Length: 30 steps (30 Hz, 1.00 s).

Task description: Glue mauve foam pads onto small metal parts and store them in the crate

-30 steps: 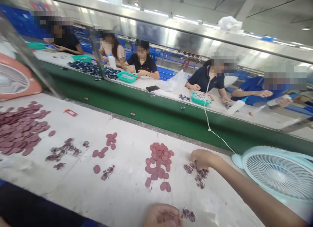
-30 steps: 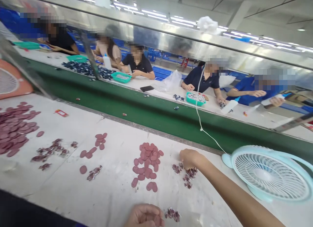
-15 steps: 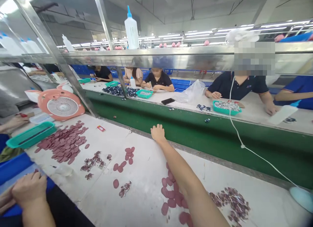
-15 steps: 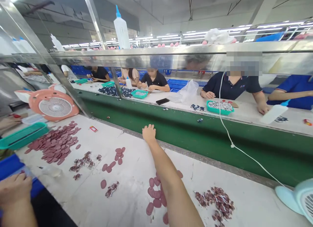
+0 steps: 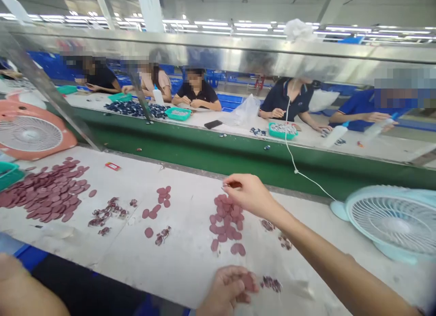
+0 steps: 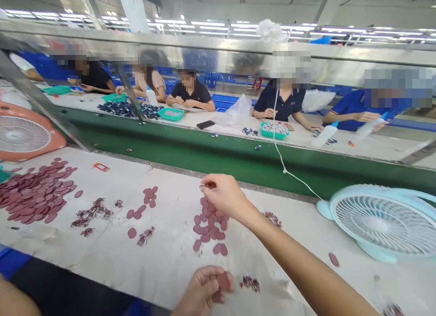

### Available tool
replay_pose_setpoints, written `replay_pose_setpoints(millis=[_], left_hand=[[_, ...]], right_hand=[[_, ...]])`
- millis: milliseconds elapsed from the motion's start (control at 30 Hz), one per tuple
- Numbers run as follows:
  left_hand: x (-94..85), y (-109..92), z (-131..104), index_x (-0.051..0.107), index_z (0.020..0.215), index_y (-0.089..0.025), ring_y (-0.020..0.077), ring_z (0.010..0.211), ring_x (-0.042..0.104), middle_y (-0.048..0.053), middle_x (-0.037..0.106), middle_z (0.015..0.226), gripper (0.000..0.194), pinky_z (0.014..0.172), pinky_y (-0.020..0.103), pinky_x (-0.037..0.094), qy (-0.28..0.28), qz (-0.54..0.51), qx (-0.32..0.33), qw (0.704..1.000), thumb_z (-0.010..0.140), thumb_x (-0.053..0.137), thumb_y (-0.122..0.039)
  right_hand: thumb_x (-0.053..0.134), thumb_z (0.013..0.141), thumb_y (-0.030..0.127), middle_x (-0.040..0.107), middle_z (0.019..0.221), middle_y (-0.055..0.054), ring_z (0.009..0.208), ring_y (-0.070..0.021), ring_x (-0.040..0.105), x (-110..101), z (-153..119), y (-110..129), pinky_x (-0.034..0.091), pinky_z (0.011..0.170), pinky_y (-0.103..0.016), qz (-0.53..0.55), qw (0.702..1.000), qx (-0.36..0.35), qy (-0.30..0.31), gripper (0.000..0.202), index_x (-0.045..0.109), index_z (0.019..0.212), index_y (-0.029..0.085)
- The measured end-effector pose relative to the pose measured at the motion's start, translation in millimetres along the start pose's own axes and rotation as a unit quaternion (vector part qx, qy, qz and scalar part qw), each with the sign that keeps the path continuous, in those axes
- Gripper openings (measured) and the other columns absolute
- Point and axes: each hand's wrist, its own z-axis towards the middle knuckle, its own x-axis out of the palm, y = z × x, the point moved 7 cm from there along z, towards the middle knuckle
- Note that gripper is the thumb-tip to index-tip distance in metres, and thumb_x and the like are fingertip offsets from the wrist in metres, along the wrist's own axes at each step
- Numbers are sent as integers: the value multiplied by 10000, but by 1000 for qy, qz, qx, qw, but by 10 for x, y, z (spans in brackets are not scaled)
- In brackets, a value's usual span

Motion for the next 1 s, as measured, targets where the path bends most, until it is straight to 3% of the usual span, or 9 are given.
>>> replay_pose_setpoints(millis=[100,200,267,367,467,600,833,1000], left_hand=[[43,161,-103,736,983,-187,245,882,733,129,758,1086,429,614,284,505,-9,0,26,1000,653,880,-420],[149,243,-237,734,1030,-160,269,947,729,143,757,1111,384,613,253,518,15,9,11,1000,709,853,-332],[234,257,-332,736,1036,-168,264,965,725,138,755,1136,329,636,255,535,28,21,17,999,743,829,-285],[353,312,-464,748,1039,-187,248,983,723,122,747,1185,269,714,280,562,39,36,27,998,776,799,-219],[454,444,-556,755,1063,-197,263,1019,720,117,739,1209,263,797,333,578,52,45,7,998,801,775,-191],[567,576,-596,747,1079,-184,281,1034,715,119,740,1205,263,853,393,586,57,77,-14,995,817,758,-173],[720,649,-566,713,933,-170,222,940,733,100,752,1168,149,822,341,579,44,99,-38,993,804,760,-112],[743,692,-568,752,892,-155,196,869,735,116,761,1131,79,791,317,585,28,133,-25,990,813,761,-150]], right_hand=[[646,892,346,766,959,-30,863,-210,720,-20,-1182,-211,598,733,-311,208,974,82,-24,199,752,1040,265],[747,823,379,768,992,-70,854,-232,731,306,-2219,-528,622,675,-315,360,912,178,-76,201,777,990,273],[781,796,380,752,1068,-89,877,-242,732,592,-2725,-691,627,649,-313,423,871,216,-122,187,783,949,273],[778,803,397,762,984,-88,825,-240,734,947,-3198,-827,629,631,-321,479,819,262,-177,202,782,960,271],[751,834,395,762,925,-77,785,-221,721,1082,-3417,-848,621,659,-318,488,800,287,-198,214,780,1004,268],[740,852,380,747,959,-57,749,-175,693,1073,-3566,-893,603,674,-285,485,795,305,-199,228,776,1055,281],[722,865,399,737,956,-58,711,-157,668,1060,-3676,-1045,600,629,-267,497,792,307,-178,258,775,1073,255],[713,884,367,745,985,-58,797,-173,699,1039,-3694,-1093,605,659,-256,516,780,318,-156,248,754,1095,243]])
